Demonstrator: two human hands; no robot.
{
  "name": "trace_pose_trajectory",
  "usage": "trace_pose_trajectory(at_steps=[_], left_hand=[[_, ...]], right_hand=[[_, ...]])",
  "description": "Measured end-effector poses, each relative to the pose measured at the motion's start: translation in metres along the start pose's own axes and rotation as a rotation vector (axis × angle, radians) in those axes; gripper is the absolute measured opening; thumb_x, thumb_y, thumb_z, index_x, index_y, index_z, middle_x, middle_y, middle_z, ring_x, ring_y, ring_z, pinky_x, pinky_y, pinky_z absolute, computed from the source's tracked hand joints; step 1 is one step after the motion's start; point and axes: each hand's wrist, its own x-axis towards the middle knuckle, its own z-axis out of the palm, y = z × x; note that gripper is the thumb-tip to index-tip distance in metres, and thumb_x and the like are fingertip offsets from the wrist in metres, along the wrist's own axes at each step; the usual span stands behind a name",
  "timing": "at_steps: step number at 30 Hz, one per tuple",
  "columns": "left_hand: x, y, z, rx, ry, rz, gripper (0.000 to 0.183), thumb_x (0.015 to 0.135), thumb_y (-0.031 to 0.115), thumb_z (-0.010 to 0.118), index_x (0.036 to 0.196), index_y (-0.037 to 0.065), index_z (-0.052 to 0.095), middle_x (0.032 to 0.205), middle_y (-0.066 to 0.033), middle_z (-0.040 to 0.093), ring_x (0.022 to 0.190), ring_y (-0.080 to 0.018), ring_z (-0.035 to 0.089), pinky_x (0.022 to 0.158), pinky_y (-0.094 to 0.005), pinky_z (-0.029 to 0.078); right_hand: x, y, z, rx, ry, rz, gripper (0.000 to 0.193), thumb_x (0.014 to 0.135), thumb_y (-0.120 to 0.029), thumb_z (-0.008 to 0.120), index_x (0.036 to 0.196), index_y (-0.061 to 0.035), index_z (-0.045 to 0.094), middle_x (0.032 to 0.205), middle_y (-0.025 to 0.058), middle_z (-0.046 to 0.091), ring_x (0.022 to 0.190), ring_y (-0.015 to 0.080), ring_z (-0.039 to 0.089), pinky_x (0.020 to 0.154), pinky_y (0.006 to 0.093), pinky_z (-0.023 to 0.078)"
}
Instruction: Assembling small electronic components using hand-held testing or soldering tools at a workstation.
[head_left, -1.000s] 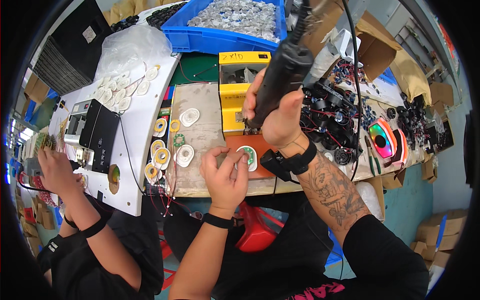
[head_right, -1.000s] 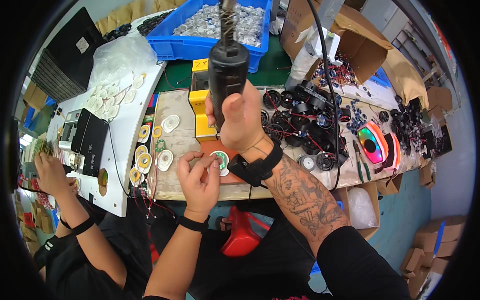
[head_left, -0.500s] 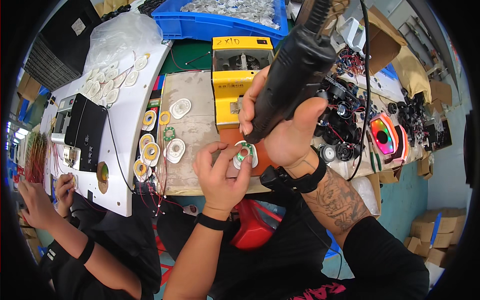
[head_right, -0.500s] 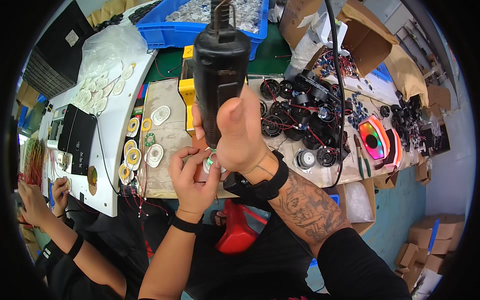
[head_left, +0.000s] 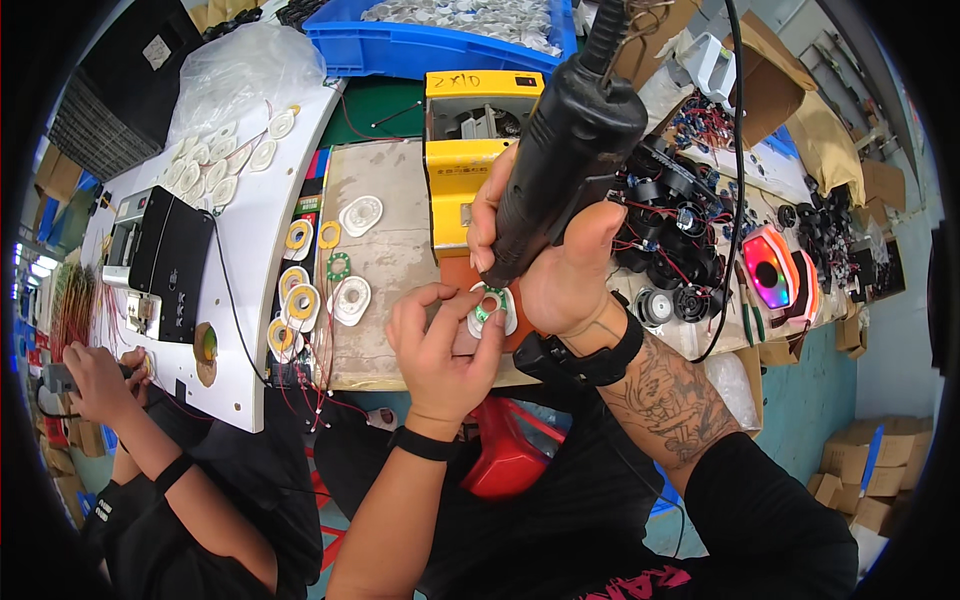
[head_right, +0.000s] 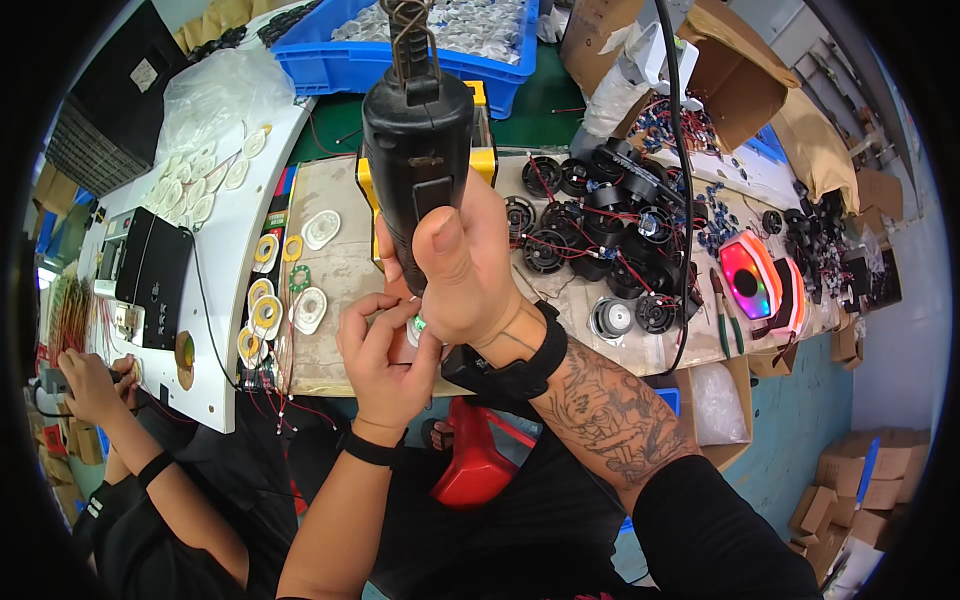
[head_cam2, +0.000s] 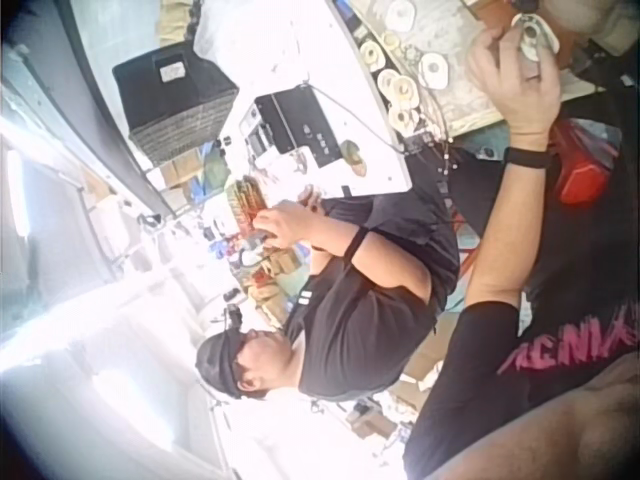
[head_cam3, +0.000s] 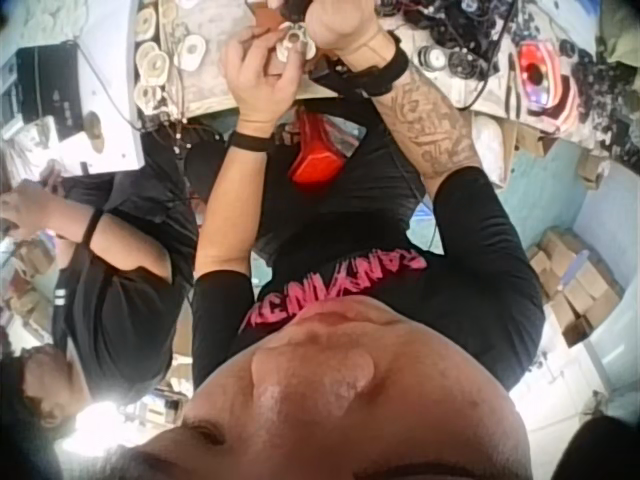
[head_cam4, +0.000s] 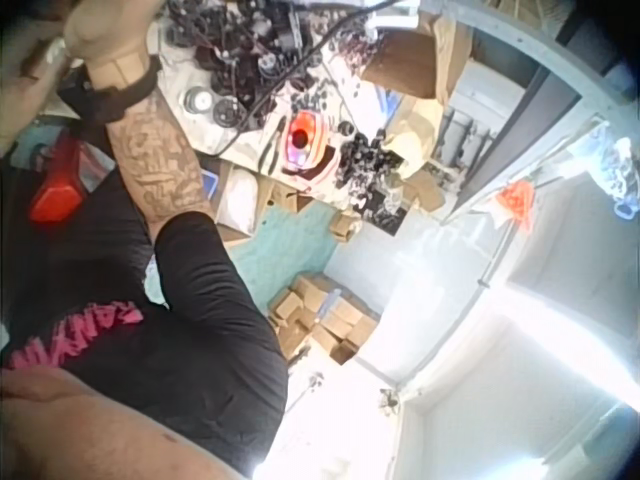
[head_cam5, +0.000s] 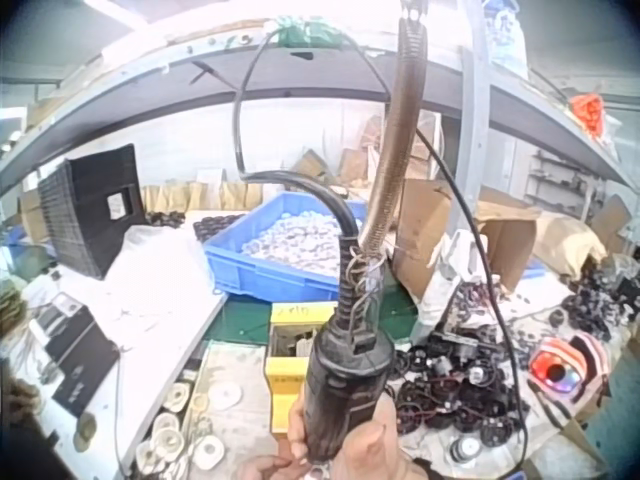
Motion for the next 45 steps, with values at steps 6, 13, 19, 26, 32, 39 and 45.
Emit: trace_pose_trajectory(at_steps=[6, 13, 19, 26, 32, 39, 45], left_hand=[[0.001, 0.0, 0.001, 0.002, 0.004, 0.012, 0.029, 0.078, 0.02, 0.086, 0.103, 0.01, 0.077, 0.109, -0.0084, 0.064, 0.102, -0.0303, 0.062, 0.092, -0.0431, 0.044], [-0.001, -0.002, -0.001, -0.004, -0.034, 0.006, 0.041, 0.075, 0.014, 0.085, 0.112, 0.004, 0.071, 0.114, -0.0151, 0.063, 0.108, -0.0345, 0.061, 0.096, -0.044, 0.045], [-0.003, -0.005, -0.007, 0.014, -0.045, 0.035, 0.046, 0.077, 0.018, 0.085, 0.116, 0.002, 0.067, 0.116, -0.0179, 0.062, 0.108, -0.0378, 0.06, 0.097, -0.0468, 0.045], [-0.001, 0.0, -0.001, 0.012, 0.002, 0.034, 0.039, 0.078, 0.021, 0.084, 0.112, 0.006, 0.071, 0.112, -0.0131, 0.063, 0.104, -0.0348, 0.06, 0.091, -0.0452, 0.045], [-0.002, -0.001, -0.002, 0.007, 0.006, 0.03, 0.037, 0.078, 0.021, 0.084, 0.111, 0.007, 0.074, 0.112, -0.012, 0.063, 0.105, -0.0333, 0.06, 0.092, -0.0447, 0.044], [-0.002, -0.001, -0.001, 0.012, -0.005, 0.027, 0.036, 0.079, 0.021, 0.084, 0.111, 0.008, 0.074, 0.112, -0.0115, 0.063, 0.105, -0.0332, 0.06, 0.092, -0.0446, 0.044], [-0.001, -0.001, -0.003, 0.016, -0.007, 0.023, 0.036, 0.079, 0.022, 0.083, 0.111, 0.008, 0.074, 0.112, -0.0111, 0.063, 0.105, -0.0328, 0.06, 0.092, -0.0446, 0.044]], right_hand=[[-0.001, 0.001, -0.001, -0.013, -0.01, -0.002, 0.113, 0.063, -0.108, 0.044, 0.111, -0.0059, 0.052, 0.082, 0.0051, 0.059, 0.071, 0.013, 0.059, 0.066, 0.0272, 0.051], [0.0, 0.003, 0.001, -0.038, -0.021, -0.012, 0.111, 0.065, -0.108, 0.042, 0.11, -0.0066, 0.052, 0.082, 0.0043, 0.058, 0.071, 0.0124, 0.058, 0.065, 0.0267, 0.05], [-0.003, 0.018, 0.006, 0.013, 0.067, -0.051, 0.106, 0.07, -0.105, 0.044, 0.113, -0.0073, 0.052, 0.082, 0.0035, 0.058, 0.066, 0.0128, 0.058, 0.06, 0.0266, 0.05], [0.001, 0.014, -0.002, 0.048, -0.016, -0.111, 0.098, 0.078, -0.099, 0.05, 0.111, -0.0072, 0.048, 0.082, 0.0045, 0.054, 0.066, 0.0133, 0.055, 0.061, 0.0269, 0.048], [0.002, 0.015, -0.002, 0.042, -0.03, -0.116, 0.097, 0.078, -0.098, 0.051, 0.111, -0.0076, 0.047, 0.082, 0.0045, 0.053, 0.067, 0.013, 0.055, 0.062, 0.0268, 0.048], [0.001, 0.015, 0.0, 0.034, -0.009, -0.108, 0.096, 0.078, -0.098, 0.052, 0.111, -0.0078, 0.047, 0.083, 0.0046, 0.053, 0.067, 0.0129, 0.055, 0.063, 0.0272, 0.048], [-0.001, 0.014, 0.001, 0.007, -0.013, -0.102, 0.096, 0.078, -0.098, 0.05, 0.111, -0.0081, 0.047, 0.083, 0.0038, 0.053, 0.067, 0.0123, 0.054, 0.064, 0.0269, 0.048]])
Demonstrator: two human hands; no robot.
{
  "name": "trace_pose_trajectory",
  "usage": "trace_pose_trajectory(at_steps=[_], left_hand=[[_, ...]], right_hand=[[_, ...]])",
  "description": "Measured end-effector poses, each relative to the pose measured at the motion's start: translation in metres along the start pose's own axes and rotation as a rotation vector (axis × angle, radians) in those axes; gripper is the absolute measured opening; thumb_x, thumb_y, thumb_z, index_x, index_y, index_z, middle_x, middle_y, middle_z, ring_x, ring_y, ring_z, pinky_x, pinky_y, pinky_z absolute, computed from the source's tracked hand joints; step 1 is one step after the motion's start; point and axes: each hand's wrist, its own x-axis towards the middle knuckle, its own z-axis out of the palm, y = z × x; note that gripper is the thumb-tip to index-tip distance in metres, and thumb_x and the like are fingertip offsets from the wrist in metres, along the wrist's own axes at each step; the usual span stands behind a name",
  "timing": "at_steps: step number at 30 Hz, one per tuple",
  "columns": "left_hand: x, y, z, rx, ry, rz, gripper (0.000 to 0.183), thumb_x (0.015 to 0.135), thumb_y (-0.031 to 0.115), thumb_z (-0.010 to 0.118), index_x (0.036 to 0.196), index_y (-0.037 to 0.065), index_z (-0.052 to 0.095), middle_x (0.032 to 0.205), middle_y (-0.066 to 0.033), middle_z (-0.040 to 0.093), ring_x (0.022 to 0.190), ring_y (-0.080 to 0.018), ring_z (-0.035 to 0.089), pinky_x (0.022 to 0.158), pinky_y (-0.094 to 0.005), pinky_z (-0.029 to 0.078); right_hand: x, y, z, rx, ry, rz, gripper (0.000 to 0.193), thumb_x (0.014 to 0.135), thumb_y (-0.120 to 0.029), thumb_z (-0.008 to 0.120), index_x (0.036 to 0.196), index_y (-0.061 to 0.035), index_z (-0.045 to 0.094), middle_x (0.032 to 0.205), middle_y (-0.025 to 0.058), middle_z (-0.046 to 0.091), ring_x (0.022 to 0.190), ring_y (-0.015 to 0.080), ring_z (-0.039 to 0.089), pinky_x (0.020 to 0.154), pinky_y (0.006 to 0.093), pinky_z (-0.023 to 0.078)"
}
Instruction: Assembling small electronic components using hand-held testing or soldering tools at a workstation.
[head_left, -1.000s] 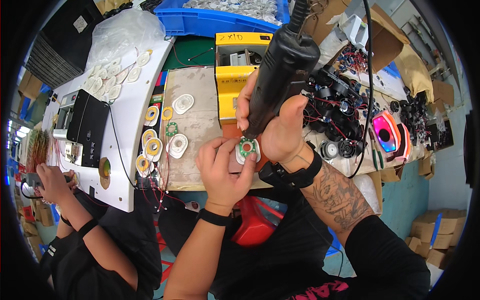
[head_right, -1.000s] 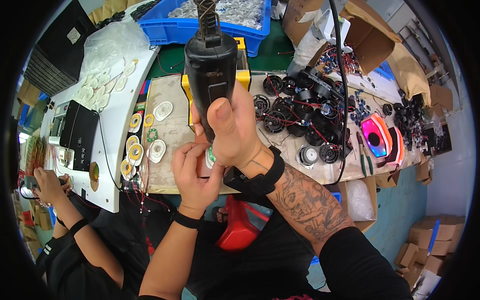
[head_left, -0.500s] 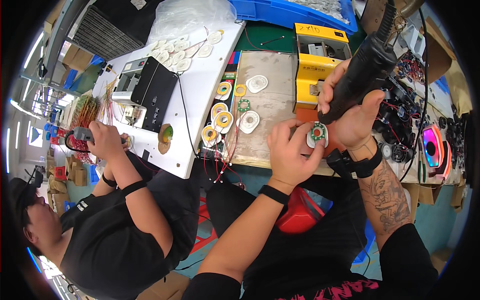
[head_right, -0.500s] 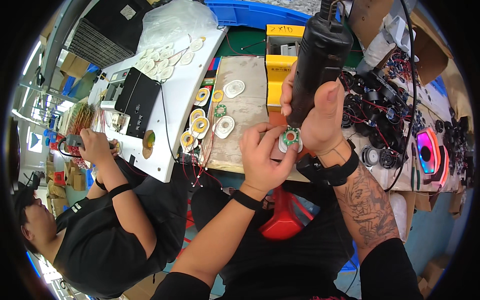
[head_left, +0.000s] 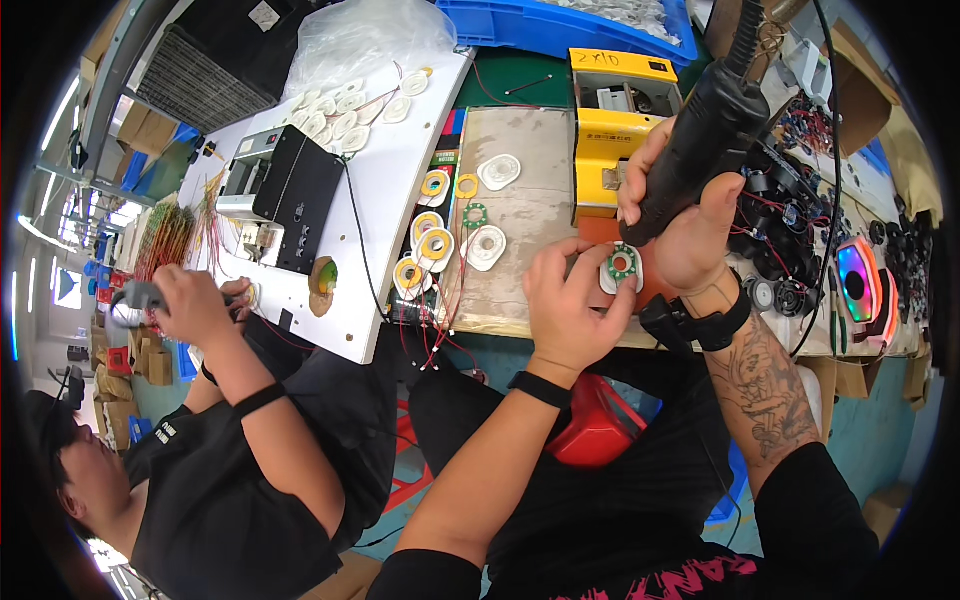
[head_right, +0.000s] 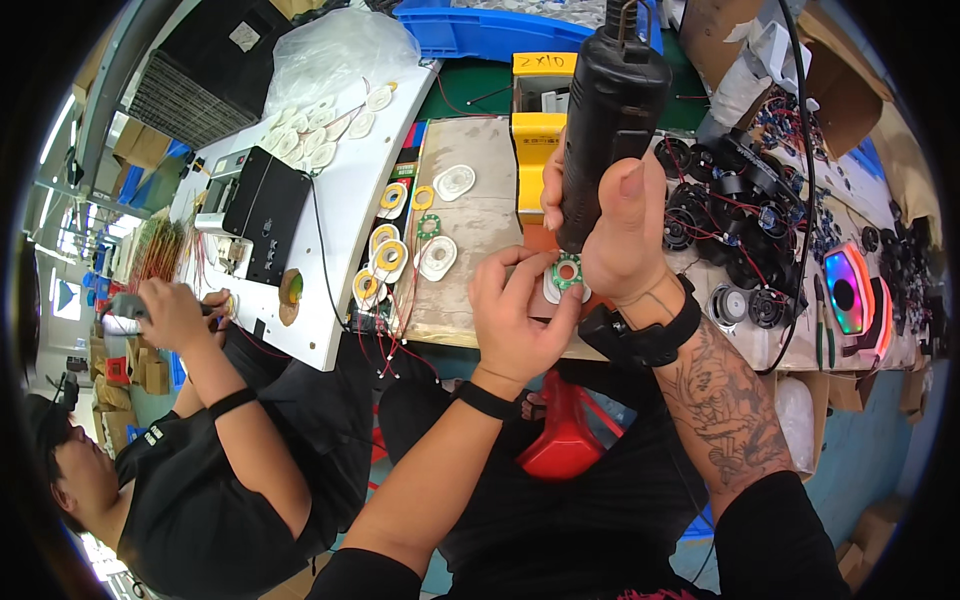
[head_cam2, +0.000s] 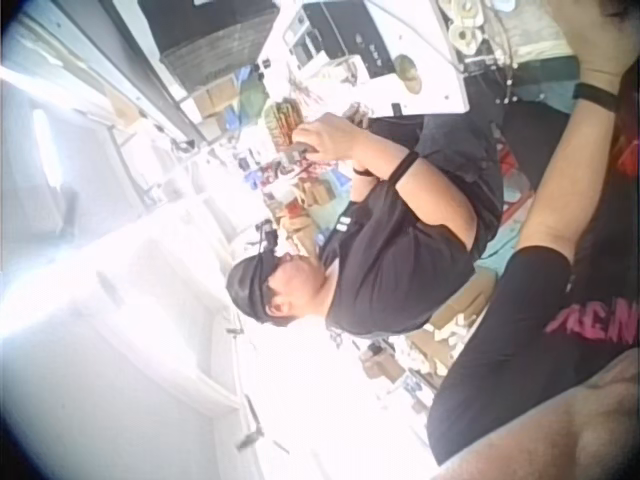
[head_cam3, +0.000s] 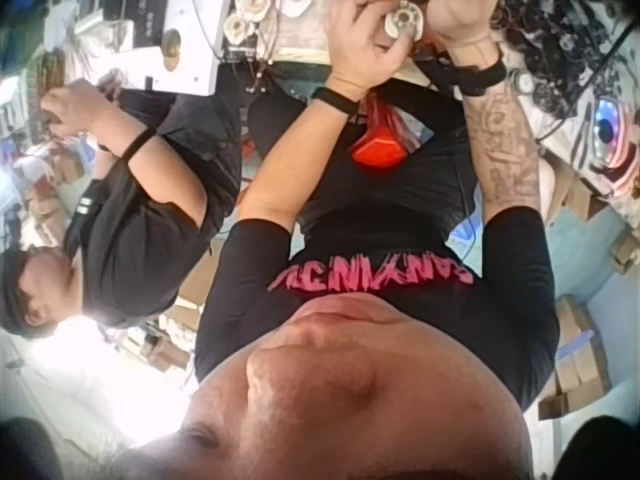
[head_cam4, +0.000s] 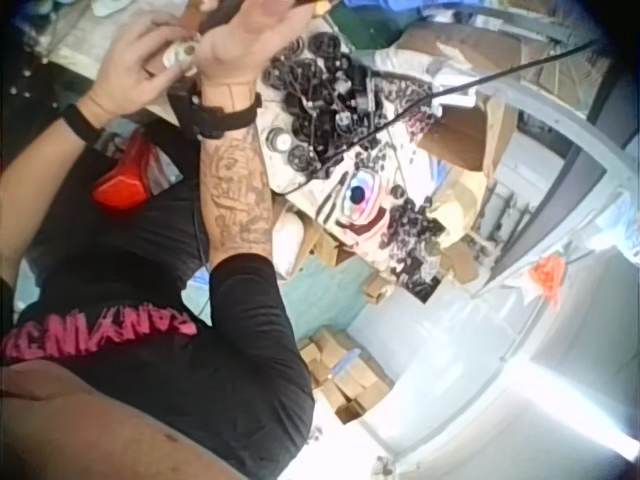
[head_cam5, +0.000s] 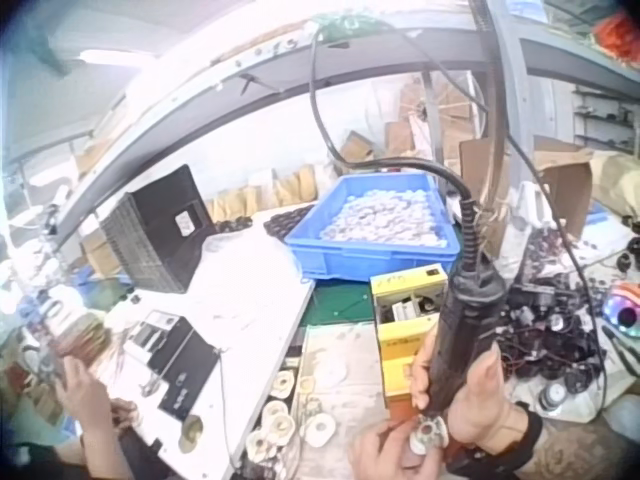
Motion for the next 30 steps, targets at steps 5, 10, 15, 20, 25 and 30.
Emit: trace_pose_trajectory(at_steps=[5, 10, 15, 20, 25, 30], left_hand=[[0.001, 0.002, 0.0, 0.012, 0.001, -0.005, 0.035, 0.079, 0.022, 0.083, 0.11, 0.008, 0.074, 0.111, -0.0109, 0.062, 0.105, -0.0327, 0.059, 0.092, -0.0446, 0.044], [-0.001, 0.001, 0.003, 0.02, 0.0, 0.011, 0.035, 0.079, 0.021, 0.083, 0.11, 0.009, 0.074, 0.111, -0.0111, 0.062, 0.105, -0.0331, 0.059, 0.092, -0.0452, 0.044], [0.001, 0.003, 0.003, 0.009, -0.012, 0.019, 0.037, 0.078, 0.02, 0.084, 0.111, 0.008, 0.074, 0.112, -0.0126, 0.062, 0.105, -0.0343, 0.06, 0.093, -0.0459, 0.046], [-0.001, -0.001, 0.0, -0.011, -0.024, 0.006, 0.04, 0.075, 0.017, 0.085, 0.112, 0.007, 0.073, 0.112, -0.0144, 0.062, 0.107, -0.0349, 0.061, 0.094, -0.0467, 0.046], [-0.002, 0.0, 0.004, 0.029, -0.005, -0.005, 0.037, 0.075, 0.022, 0.083, 0.11, 0.011, 0.075, 0.111, -0.0105, 0.062, 0.106, -0.0324, 0.06, 0.093, -0.0456, 0.044], [-0.003, 0.0, 0.007, 0.031, 0.003, -0.002, 0.037, 0.075, 0.023, 0.083, 0.11, 0.011, 0.075, 0.112, -0.0104, 0.061, 0.106, -0.0324, 0.06, 0.093, -0.0458, 0.044]], right_hand=[[-0.001, -0.002, -0.001, -0.01, -0.007, 0.004, 0.096, 0.079, -0.099, 0.049, 0.111, -0.0081, 0.047, 0.083, 0.0032, 0.053, 0.068, 0.0123, 0.054, 0.066, 0.0274, 0.048], [-0.001, -0.003, -0.002, -0.028, -0.007, -0.002, 0.095, 0.08, -0.098, 0.049, 0.112, -0.0082, 0.047, 0.083, 0.0033, 0.054, 0.069, 0.0125, 0.055, 0.067, 0.0275, 0.048], [-0.002, 0.005, -0.008, 0.026, 0.006, -0.002, 0.096, 0.08, -0.097, 0.051, 0.115, -0.0079, 0.049, 0.083, 0.0035, 0.055, 0.068, 0.0128, 0.055, 0.065, 0.0276, 0.049], [0.0, 0.0, 0.004, 0.088, 0.023, -0.027, 0.091, 0.083, -0.089, 0.061, 0.117, -0.0046, 0.053, 0.085, 0.0063, 0.06, 0.069, 0.0128, 0.06, 0.061, 0.0259, 0.05], [0.002, -0.005, -0.001, 0.064, -0.003, -0.038, 0.092, 0.083, -0.089, 0.06, 0.116, -0.0031, 0.054, 0.084, 0.0063, 0.061, 0.069, 0.0128, 0.06, 0.061, 0.0262, 0.05], [0.006, -0.017, -0.002, 0.057, -0.016, -0.051, 0.095, 0.081, -0.092, 0.058, 0.114, -0.0029, 0.055, 0.083, 0.0066, 0.061, 0.069, 0.0135, 0.061, 0.062, 0.0266, 0.05]])
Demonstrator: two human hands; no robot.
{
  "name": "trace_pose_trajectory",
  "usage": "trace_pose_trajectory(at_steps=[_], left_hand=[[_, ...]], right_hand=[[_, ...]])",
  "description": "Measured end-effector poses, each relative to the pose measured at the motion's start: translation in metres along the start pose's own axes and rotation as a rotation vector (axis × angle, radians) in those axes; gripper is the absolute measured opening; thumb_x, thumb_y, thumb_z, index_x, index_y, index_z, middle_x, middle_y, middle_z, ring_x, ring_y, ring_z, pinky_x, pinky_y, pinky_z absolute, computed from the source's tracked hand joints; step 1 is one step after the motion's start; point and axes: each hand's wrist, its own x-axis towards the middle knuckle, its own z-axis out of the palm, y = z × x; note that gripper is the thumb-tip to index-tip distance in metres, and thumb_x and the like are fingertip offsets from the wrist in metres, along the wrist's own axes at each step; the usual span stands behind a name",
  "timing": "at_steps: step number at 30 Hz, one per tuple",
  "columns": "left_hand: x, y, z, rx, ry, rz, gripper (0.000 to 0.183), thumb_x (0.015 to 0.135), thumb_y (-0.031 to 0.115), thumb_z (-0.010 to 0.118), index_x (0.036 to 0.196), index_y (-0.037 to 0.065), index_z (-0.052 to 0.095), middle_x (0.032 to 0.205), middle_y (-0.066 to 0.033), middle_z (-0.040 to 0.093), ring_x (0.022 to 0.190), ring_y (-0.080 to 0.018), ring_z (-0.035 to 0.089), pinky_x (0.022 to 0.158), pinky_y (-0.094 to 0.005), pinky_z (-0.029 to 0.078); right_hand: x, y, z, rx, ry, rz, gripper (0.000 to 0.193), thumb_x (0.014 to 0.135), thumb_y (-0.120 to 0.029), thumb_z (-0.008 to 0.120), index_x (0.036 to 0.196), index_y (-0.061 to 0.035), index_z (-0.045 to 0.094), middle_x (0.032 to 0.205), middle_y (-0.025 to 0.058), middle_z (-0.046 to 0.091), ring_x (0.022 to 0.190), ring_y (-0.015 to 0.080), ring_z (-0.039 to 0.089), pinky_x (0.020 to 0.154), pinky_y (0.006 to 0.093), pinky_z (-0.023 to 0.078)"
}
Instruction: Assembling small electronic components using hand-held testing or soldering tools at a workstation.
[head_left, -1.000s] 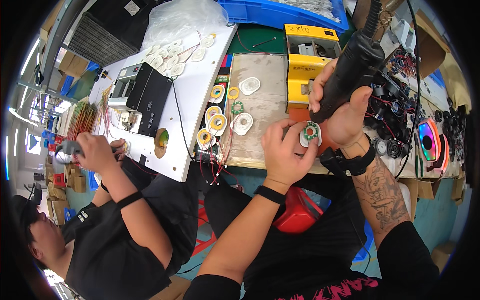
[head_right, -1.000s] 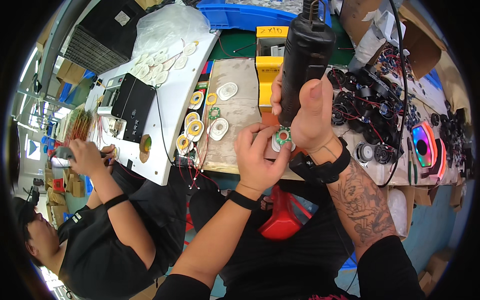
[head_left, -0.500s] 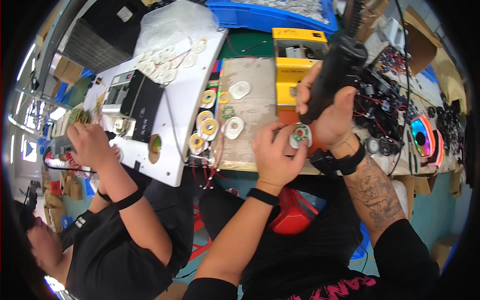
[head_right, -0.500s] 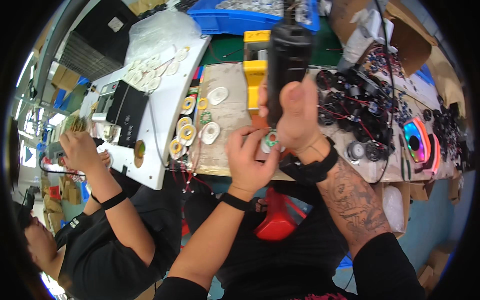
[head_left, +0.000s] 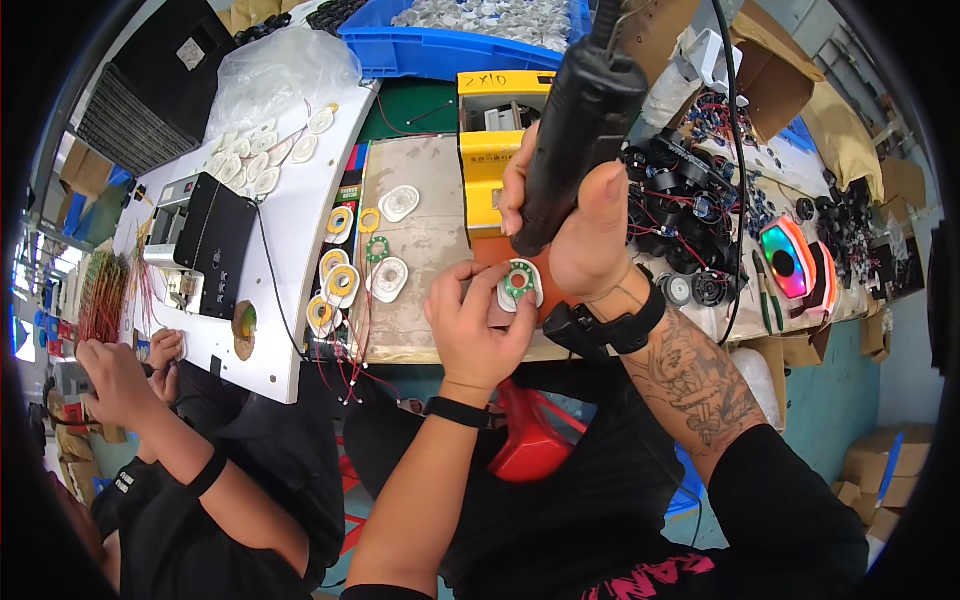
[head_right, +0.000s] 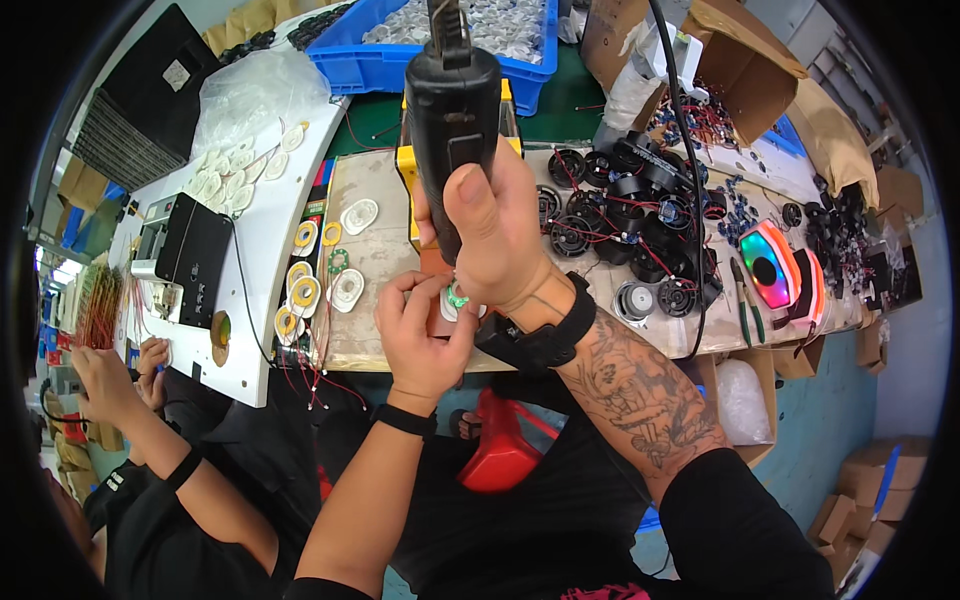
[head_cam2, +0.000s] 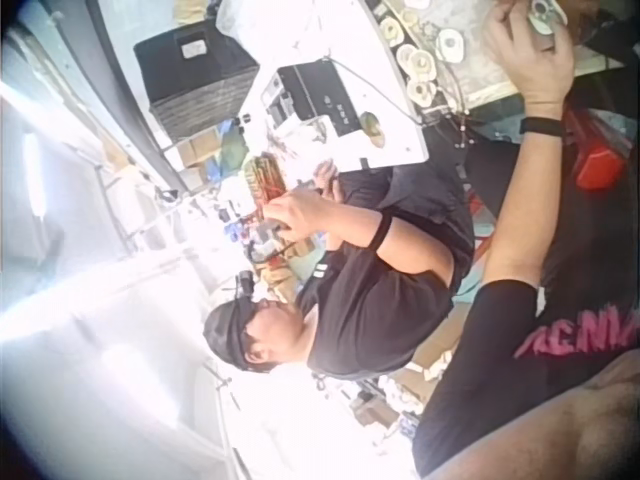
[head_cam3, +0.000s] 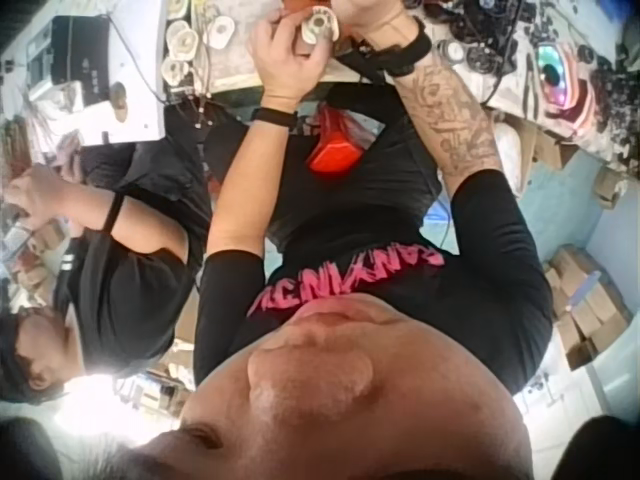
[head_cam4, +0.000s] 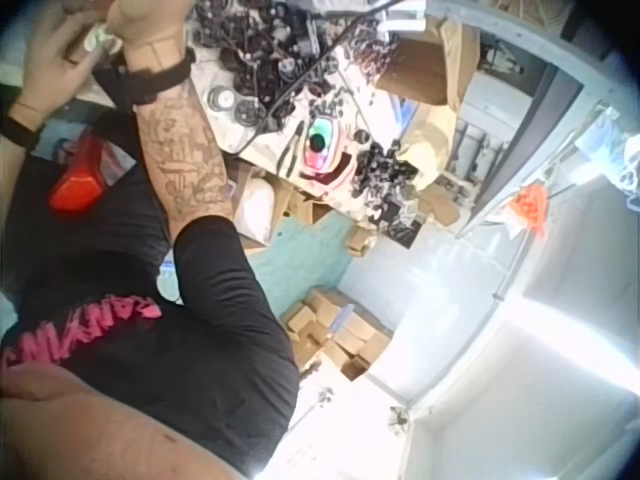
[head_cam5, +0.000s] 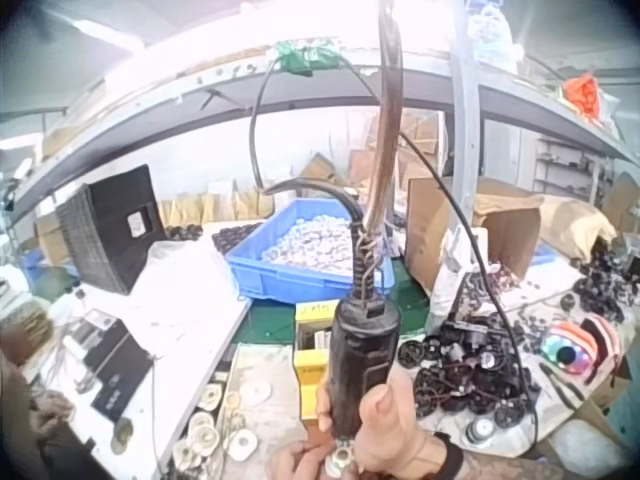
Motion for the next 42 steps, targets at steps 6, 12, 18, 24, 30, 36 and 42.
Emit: trace_pose_trajectory(at_steps=[6, 12, 18, 24, 30, 36, 42], left_hand=[[0.0, -0.001, 0.001, -0.023, 0.005, 0.011, 0.038, 0.076, 0.021, 0.084, 0.111, 0.009, 0.074, 0.112, -0.0124, 0.061, 0.104, -0.0335, 0.061, 0.091, -0.0458, 0.046], [0.0, -0.003, 0.001, -0.013, 0.026, 0.021, 0.036, 0.075, 0.022, 0.082, 0.109, 0.011, 0.074, 0.111, -0.0109, 0.061, 0.103, -0.0328, 0.06, 0.09, -0.0458, 0.046], [0.001, 0.001, -0.003, -0.02, 0.012, 0.043, 0.039, 0.077, 0.018, 0.084, 0.111, 0.006, 0.072, 0.112, -0.0139, 0.062, 0.105, -0.0337, 0.062, 0.091, -0.0447, 0.048], [0.0, 0.0, -0.002, -0.021, 0.029, 0.061, 0.038, 0.077, 0.018, 0.084, 0.111, 0.006, 0.073, 0.111, -0.0141, 0.062, 0.104, -0.034, 0.062, 0.091, -0.0446, 0.049], [-0.002, -0.001, -0.005, -0.05, 0.02, 0.053, 0.035, 0.078, 0.016, 0.083, 0.11, 0.005, 0.073, 0.109, -0.0142, 0.063, 0.103, -0.0343, 0.064, 0.09, -0.0443, 0.05], [0.005, 0.003, -0.009, -0.049, -0.079, -0.086, 0.033, 0.079, 0.026, 0.083, 0.106, 0.011, 0.074, 0.116, -0.0109, 0.063, 0.111, -0.0344, 0.061, 0.096, -0.0487, 0.045], [0.011, 0.004, -0.002, 0.112, -0.134, -0.061, 0.038, 0.078, 0.03, 0.083, 0.109, 0.008, 0.075, 0.113, -0.0173, 0.067, 0.11, -0.0384, 0.062, 0.095, -0.0515, 0.048]], right_hand=[[0.004, -0.012, -0.01, -0.123, -0.039, -0.037, 0.062, 0.091, -0.052, 0.079, 0.119, -0.001, 0.057, 0.084, 0.0027, 0.063, 0.071, 0.0089, 0.06, 0.065, 0.0255, 0.05], [-0.015, -0.015, -0.031, -0.333, 0.104, 0.111, 0.039, 0.089, -0.006, 0.084, 0.118, -0.0023, 0.058, 0.085, 0.0005, 0.068, 0.076, 0.0061, 0.064, 0.067, 0.0246, 0.052], [-0.039, -0.003, -0.062, -0.605, 0.187, 0.15, 0.042, 0.09, -0.012, 0.085, 0.12, -0.0013, 0.058, 0.093, 0.0034, 0.071, 0.086, 0.0084, 0.066, 0.077, 0.0256, 0.053], [-0.093, 0.006, -0.064, -0.927, 0.317, 0.055, 0.041, 0.086, -0.024, 0.086, 0.112, -0.0002, 0.065, 0.099, 0.0077, 0.071, 0.09, 0.0172, 0.067, 0.081, 0.0332, 0.052], [-0.117, 0.004, -0.046, -1.001, 0.297, 0.054, 0.028, 0.083, -0.021, 0.083, 0.1, -0.0026, 0.07, 0.084, 0.0083, 0.068, 0.08, 0.0248, 0.067, 0.073, 0.0369, 0.053], [-0.1, -0.004, -0.044, -0.937, 0.32, 0.01, 0.03, 0.084, -0.02, 0.082, 0.104, -0.0024, 0.07, 0.079, 0.0073, 0.069, 0.074, 0.0221, 0.067, 0.069, 0.0349, 0.053], [-0.101, 0.001, -0.06, -0.91, 0.437, 0.086, 0.037, 0.085, -0.027, 0.08, 0.108, -0.0011, 0.067, 0.081, 0.0143, 0.072, 0.076, 0.0328, 0.073, 0.068, 0.0432, 0.058]])
